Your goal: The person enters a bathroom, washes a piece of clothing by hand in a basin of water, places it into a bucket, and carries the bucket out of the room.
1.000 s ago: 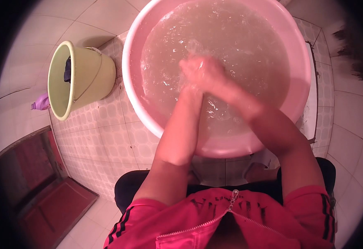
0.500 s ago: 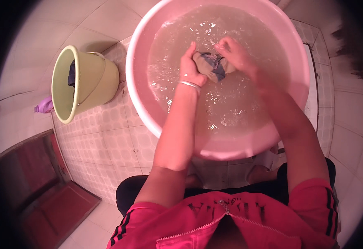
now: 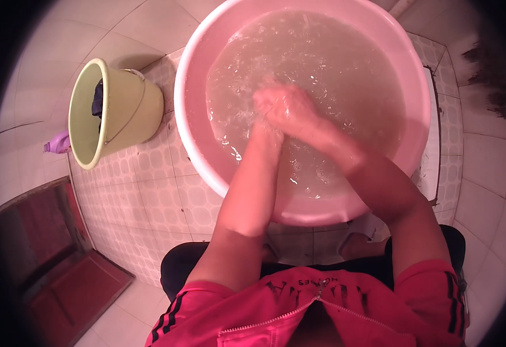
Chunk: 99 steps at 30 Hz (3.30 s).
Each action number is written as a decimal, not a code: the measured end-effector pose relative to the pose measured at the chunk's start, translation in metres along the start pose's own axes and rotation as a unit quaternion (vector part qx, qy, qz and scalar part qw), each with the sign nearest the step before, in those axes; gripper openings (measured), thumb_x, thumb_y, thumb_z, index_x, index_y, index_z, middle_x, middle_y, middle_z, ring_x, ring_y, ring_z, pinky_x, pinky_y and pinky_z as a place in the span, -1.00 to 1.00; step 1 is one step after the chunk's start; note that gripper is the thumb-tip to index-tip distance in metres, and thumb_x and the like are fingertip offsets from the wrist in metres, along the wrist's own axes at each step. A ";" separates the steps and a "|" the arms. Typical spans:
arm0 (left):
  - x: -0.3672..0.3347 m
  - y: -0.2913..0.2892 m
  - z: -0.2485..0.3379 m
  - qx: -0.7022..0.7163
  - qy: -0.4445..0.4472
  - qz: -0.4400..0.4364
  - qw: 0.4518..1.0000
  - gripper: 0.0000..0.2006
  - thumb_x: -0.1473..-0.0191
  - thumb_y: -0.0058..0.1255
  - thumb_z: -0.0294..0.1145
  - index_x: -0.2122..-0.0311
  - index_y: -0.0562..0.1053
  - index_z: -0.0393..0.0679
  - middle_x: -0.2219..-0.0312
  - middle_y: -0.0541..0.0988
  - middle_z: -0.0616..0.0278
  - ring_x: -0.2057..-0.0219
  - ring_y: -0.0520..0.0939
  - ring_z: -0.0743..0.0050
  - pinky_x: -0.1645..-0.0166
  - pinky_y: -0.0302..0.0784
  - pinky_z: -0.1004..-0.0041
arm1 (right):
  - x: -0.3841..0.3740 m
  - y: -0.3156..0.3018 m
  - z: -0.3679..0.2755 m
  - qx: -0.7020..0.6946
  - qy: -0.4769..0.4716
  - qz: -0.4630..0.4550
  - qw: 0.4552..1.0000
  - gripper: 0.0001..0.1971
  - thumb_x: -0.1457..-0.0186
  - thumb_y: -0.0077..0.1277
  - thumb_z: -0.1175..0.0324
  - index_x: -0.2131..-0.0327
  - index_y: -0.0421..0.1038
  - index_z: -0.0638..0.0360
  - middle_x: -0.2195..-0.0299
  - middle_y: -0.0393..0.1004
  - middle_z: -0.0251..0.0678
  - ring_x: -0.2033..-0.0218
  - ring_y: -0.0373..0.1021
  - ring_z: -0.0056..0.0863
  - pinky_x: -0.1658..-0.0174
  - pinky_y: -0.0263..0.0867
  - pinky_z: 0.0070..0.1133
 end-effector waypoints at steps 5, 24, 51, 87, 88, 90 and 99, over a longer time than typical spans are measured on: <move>0.015 0.022 -0.017 0.001 -0.022 -0.045 0.999 -0.79 -0.12 -0.22 -0.34 0.29 0.41 -0.23 0.40 0.53 0.11 0.42 0.58 0.23 0.40 0.51 0.15 | -0.011 -0.043 0.063 0.190 0.189 -0.021 0.963 -0.81 -0.01 -0.12 0.24 0.51 0.41 0.11 0.47 0.44 -0.14 0.42 0.38 -0.11 0.33 0.32 -0.31; -0.012 -0.055 0.052 0.111 0.067 -0.401 0.907 -0.67 -0.16 -0.23 -0.11 0.22 0.41 -0.16 0.29 0.52 0.20 0.18 0.50 0.33 0.14 0.42 0.41 | -0.014 0.000 -0.067 -0.108 0.050 0.072 0.990 -0.80 0.00 -0.01 0.27 0.36 0.41 0.19 0.37 0.42 -0.25 0.33 0.38 -0.29 0.24 0.29 -0.43; 0.003 0.001 0.015 0.163 0.001 -0.344 0.925 -0.68 -0.17 -0.25 -0.09 0.35 0.39 -0.13 0.51 0.50 0.17 0.47 0.49 0.29 0.28 0.45 0.30 | 0.012 -0.002 -0.044 -0.003 -0.085 0.040 0.996 -0.78 -0.09 -0.11 0.24 0.47 0.41 0.18 0.42 0.42 -0.16 0.31 0.33 -0.10 0.23 0.29 -0.35; 0.010 0.014 -0.039 0.068 -0.077 -0.114 0.988 -0.80 -0.14 -0.28 -0.25 0.26 0.38 -0.07 0.38 0.49 0.18 0.32 0.52 0.32 0.19 0.47 0.31 | 0.002 -0.027 0.069 0.084 0.242 -0.073 0.964 -0.67 0.11 -0.11 0.16 0.36 0.46 0.20 0.27 0.44 -0.10 0.28 0.36 -0.03 0.19 0.29 -0.31; 0.017 0.024 -0.031 0.066 -0.063 -0.134 0.987 -0.77 -0.16 -0.30 -0.23 0.29 0.37 -0.12 0.43 0.49 0.17 0.40 0.54 0.30 0.29 0.50 0.27 | 0.005 -0.030 0.093 0.106 0.282 -0.070 0.951 -0.64 0.10 -0.12 0.13 0.33 0.47 0.17 0.24 0.44 -0.10 0.26 0.37 -0.04 0.14 0.29 -0.31; 0.016 0.021 -0.015 0.024 -0.064 -0.099 0.993 -0.76 -0.17 -0.32 -0.23 0.28 0.36 -0.15 0.42 0.49 0.16 0.38 0.55 0.28 0.32 0.50 0.26 | 0.017 -0.038 0.123 0.112 0.304 -0.063 0.944 -0.63 0.09 -0.11 0.13 0.26 0.44 0.15 0.22 0.44 -0.11 0.24 0.37 -0.05 0.10 0.27 -0.31; -0.030 -0.060 0.040 -0.103 0.064 0.030 0.992 -0.74 -0.12 -0.25 -0.33 0.16 0.30 -0.28 0.26 0.47 0.06 0.35 0.54 0.27 0.38 0.51 0.32 | 0.023 -0.003 0.046 -0.094 0.063 -0.144 0.983 -0.60 0.00 -0.08 0.26 0.03 0.28 0.08 0.34 0.49 -0.15 0.24 0.41 -0.38 0.12 0.28 -0.39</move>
Point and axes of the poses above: each hand's wrist, its own x-axis away from the middle knuckle, its own y-axis out of the palm, z = x × y, the point moved 10 cm from there along -x, towards the middle knuckle
